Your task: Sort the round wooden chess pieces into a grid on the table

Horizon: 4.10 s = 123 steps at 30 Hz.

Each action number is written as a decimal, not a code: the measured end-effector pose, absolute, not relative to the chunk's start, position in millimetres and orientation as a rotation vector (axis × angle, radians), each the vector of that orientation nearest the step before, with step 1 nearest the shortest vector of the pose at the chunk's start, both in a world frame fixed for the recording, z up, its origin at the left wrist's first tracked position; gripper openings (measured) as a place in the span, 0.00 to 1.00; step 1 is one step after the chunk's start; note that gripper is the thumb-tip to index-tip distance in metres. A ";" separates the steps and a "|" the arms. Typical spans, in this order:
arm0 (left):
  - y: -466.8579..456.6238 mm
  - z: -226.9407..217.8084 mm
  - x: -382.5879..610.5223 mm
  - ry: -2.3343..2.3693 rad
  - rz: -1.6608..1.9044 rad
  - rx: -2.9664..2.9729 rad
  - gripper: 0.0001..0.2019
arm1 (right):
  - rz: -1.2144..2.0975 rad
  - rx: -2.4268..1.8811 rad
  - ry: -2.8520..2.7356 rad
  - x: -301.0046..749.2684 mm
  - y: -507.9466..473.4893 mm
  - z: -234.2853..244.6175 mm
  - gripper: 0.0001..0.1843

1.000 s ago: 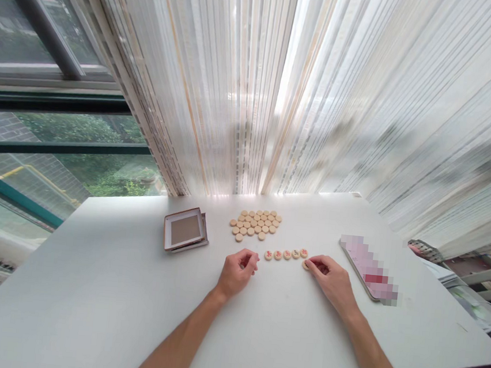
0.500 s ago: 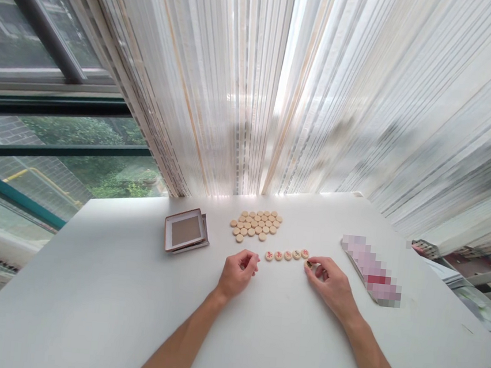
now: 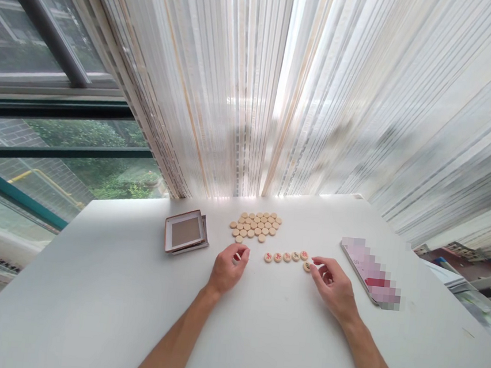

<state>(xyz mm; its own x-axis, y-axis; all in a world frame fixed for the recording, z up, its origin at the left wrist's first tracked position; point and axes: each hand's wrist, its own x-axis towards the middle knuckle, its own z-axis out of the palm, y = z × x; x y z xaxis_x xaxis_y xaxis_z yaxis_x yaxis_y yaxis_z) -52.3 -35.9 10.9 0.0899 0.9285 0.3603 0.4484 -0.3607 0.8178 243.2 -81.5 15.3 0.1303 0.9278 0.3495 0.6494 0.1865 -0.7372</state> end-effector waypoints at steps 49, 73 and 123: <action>-26.4 2.1 -61.2 1.780 0.990 2.345 0.09 | 0.560 -0.857 -2.138 154.1 -50.2 13.1 0.11; -35.4 8.9 -56.6 1.300 1.184 1.779 0.10 | 0.608 -0.972 -2.010 145.8 -56.5 13.8 0.12; -42.9 10.7 -42.8 0.907 1.053 1.289 0.16 | 0.777 -0.973 -1.910 143.5 -59.6 14.7 0.07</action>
<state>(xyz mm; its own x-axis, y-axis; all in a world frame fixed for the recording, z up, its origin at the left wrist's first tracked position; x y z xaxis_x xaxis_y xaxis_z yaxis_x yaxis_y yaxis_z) -42.8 -42.9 10.7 0.2910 0.9556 0.0454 -0.0974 -0.0176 0.9951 143.5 -59.6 14.7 -0.3507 0.8488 0.3957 0.3319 0.5078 -0.7950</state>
